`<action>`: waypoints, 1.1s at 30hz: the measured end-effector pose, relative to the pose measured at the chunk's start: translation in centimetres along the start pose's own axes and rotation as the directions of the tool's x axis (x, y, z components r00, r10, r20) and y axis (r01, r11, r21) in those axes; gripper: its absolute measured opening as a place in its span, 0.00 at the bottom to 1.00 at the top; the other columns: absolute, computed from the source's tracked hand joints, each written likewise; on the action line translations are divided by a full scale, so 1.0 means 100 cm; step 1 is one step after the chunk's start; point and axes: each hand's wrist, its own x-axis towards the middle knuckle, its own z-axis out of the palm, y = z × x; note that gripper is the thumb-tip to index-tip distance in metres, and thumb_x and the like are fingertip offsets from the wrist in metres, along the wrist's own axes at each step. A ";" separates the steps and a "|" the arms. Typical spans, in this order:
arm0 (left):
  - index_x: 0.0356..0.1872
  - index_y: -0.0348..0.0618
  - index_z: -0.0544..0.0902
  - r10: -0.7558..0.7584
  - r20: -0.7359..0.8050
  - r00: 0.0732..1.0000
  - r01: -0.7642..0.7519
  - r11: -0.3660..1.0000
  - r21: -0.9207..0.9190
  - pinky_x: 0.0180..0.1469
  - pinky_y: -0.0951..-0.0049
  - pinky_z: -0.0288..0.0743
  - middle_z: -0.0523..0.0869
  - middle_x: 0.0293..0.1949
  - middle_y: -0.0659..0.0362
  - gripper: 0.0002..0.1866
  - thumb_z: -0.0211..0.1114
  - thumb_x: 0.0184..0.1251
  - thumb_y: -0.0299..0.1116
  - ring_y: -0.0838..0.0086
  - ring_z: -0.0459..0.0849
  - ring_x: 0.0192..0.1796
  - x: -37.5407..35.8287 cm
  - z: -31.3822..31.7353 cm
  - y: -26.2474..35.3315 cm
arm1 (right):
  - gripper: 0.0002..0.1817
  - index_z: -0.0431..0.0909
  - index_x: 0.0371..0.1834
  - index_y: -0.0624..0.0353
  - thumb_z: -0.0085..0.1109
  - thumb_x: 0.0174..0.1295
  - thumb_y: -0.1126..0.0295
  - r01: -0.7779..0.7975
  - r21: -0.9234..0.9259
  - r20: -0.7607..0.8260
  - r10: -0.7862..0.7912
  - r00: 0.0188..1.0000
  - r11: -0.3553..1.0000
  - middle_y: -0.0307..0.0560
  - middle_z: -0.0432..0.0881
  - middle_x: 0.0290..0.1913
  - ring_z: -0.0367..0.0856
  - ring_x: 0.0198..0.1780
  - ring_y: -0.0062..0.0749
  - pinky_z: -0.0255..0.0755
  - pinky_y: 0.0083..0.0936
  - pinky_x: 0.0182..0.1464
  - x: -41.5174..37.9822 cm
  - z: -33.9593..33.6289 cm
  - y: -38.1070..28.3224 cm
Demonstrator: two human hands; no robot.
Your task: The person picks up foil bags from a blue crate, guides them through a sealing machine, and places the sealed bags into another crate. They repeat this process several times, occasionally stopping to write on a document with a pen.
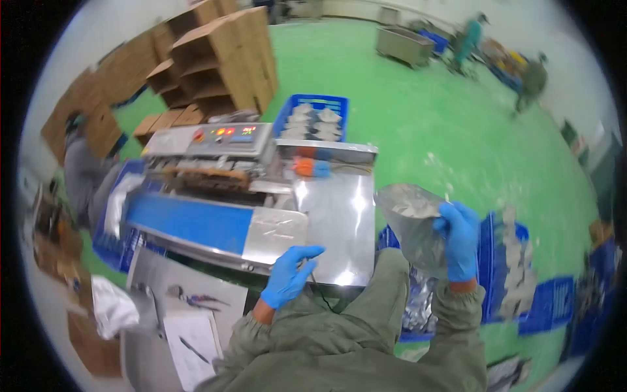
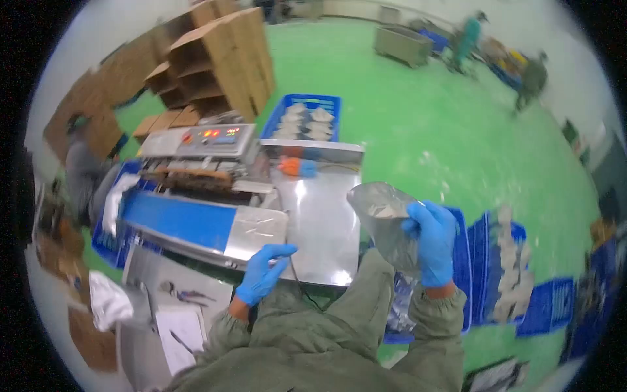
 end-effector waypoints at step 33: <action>0.33 0.40 0.77 0.016 -0.729 0.684 -0.363 0.874 -0.322 0.33 0.85 0.65 0.75 0.27 0.68 0.06 0.61 0.66 0.31 0.88 0.68 0.30 0.070 -0.100 0.002 | 0.11 0.78 0.41 0.66 0.53 0.55 0.83 0.683 -0.029 0.130 -0.675 0.727 0.730 0.45 0.80 0.31 0.75 0.30 0.25 0.70 0.22 0.35 -0.030 0.212 0.050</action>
